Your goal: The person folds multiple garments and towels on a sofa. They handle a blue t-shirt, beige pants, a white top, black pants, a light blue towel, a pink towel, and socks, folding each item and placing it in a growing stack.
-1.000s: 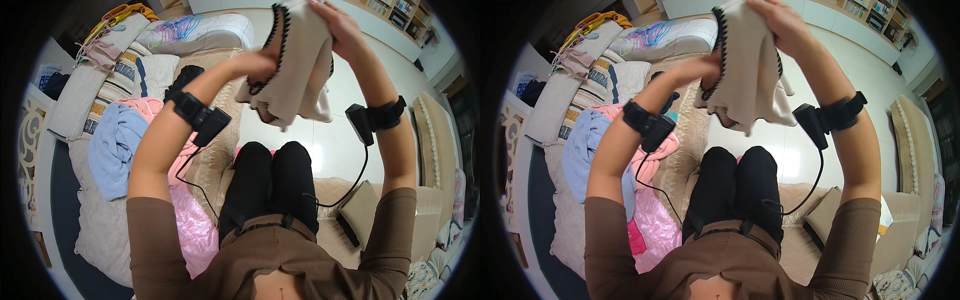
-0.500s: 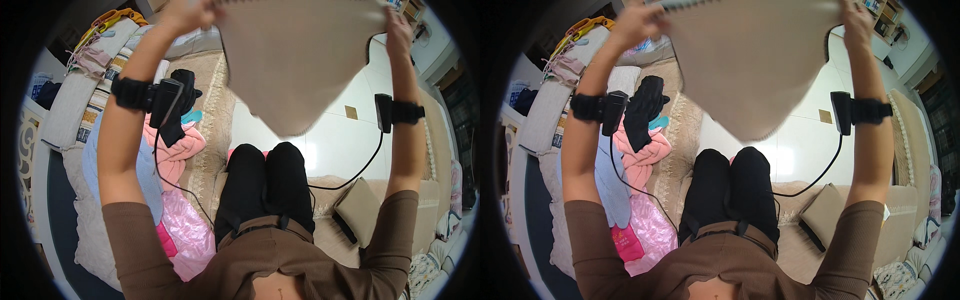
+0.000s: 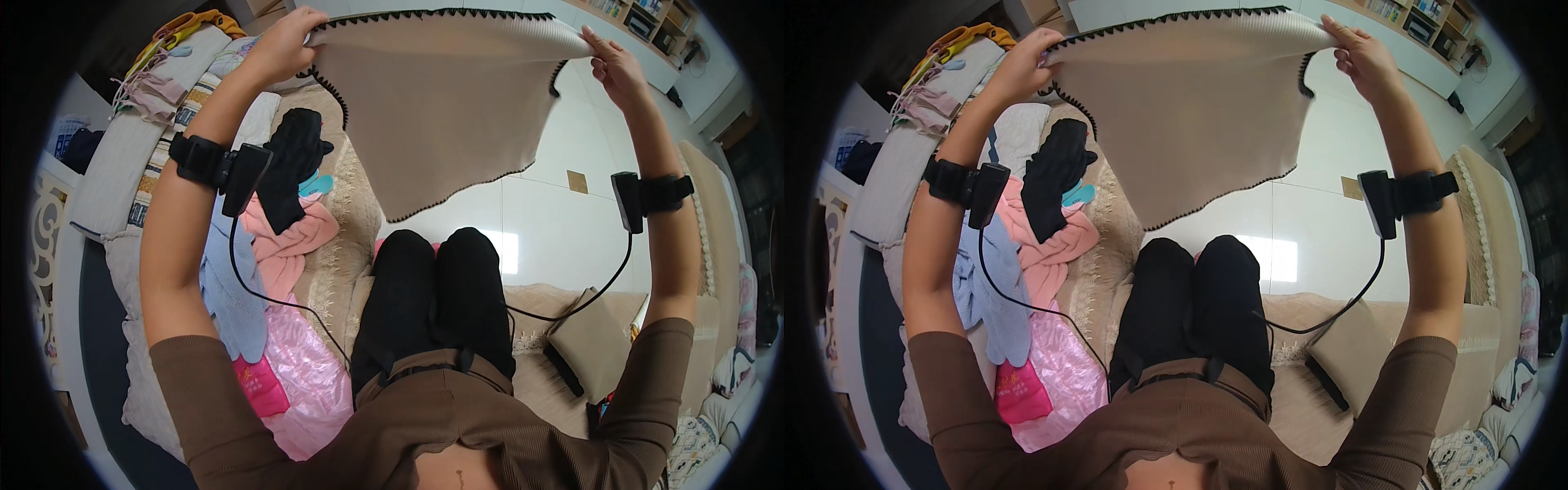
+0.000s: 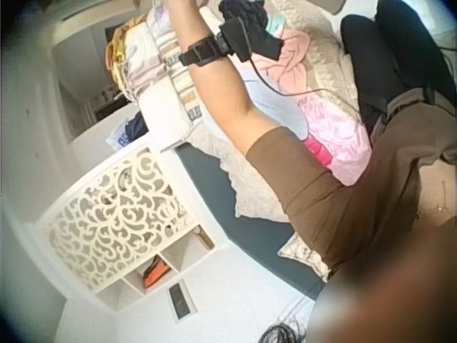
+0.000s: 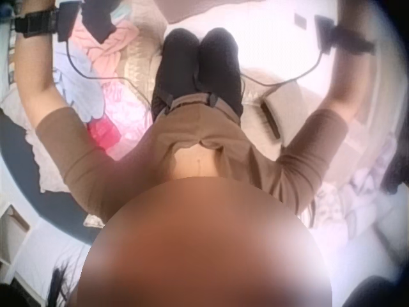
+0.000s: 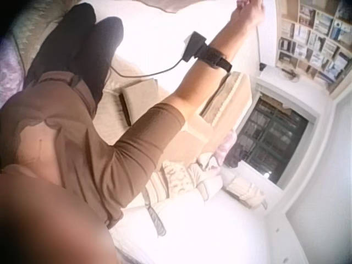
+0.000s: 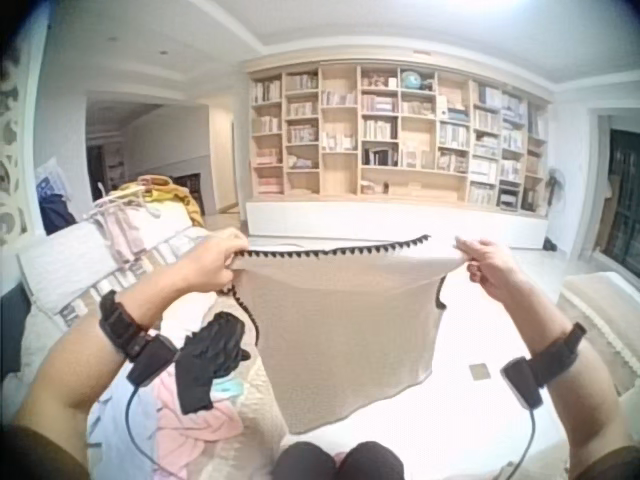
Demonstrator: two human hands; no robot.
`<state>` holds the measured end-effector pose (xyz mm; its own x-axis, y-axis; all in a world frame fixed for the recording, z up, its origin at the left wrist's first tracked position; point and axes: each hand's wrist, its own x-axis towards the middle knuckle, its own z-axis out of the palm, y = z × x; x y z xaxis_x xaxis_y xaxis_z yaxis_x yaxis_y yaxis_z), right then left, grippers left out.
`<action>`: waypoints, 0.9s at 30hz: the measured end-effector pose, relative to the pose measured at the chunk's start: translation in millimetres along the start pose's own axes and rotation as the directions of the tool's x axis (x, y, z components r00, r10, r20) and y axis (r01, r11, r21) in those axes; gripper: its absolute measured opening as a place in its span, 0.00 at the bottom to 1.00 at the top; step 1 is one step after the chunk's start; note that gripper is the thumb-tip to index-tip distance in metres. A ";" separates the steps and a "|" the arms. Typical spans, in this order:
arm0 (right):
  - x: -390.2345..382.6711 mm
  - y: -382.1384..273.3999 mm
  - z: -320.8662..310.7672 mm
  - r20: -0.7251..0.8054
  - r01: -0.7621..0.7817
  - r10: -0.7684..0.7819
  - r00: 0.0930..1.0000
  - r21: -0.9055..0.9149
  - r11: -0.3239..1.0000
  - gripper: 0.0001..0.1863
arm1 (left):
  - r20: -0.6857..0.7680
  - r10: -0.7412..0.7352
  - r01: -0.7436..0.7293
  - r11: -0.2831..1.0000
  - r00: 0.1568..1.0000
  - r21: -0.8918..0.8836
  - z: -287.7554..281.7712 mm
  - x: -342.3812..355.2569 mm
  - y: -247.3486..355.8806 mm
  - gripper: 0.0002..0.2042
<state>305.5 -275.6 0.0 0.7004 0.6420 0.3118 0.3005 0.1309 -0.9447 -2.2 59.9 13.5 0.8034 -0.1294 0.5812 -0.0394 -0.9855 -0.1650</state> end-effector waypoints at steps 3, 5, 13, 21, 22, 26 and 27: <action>-0.5 3.3 9.4 -0.062 0.040 -0.035 0.997 0.081 0.996 0.14 | 0.106 -0.248 0.260 0.958 0.963 -0.121 8.0 -3.2 5.7 0.14; -1.7 5.2 10.6 -0.038 0.041 -0.037 0.999 0.107 0.993 0.13 | 0.142 -0.297 0.326 0.902 0.944 -0.283 11.9 -3.1 10.0 0.17; -1.9 6.9 8.5 0.332 0.161 0.089 0.939 -0.653 0.740 0.15 | 0.558 -0.386 0.644 0.654 0.735 -0.397 15.0 1.1 9.8 0.15; 22.3 9.7 9.7 0.400 0.669 -0.626 0.669 -0.692 0.273 0.15 | 0.415 -0.431 0.558 0.787 0.802 -0.262 -4.9 19.9 19.0 0.24; 19.3 4.9 5.3 0.387 0.606 -0.548 0.742 -0.737 0.300 0.14 | 0.424 -0.420 0.564 0.766 0.803 -0.309 -12.3 18.9 22.0 0.23; -41.2 -17.0 -12.2 0.508 0.650 -0.466 0.724 -0.729 0.216 0.12 | 0.451 -0.302 0.513 0.711 0.840 -0.480 -38.6 -6.8 53.3 0.19; -66.9 -22.8 -14.5 0.497 0.624 -0.402 0.769 -0.718 0.307 0.10 | 0.426 -0.262 0.472 0.708 0.866 -0.525 -43.9 -18.7 66.6 0.16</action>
<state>261.1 -332.5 2.1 0.0962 0.8165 0.5692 0.9946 -0.1015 -0.0226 -46.0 -8.1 26.6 0.9591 0.1926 0.2073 0.0395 -0.8167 0.5758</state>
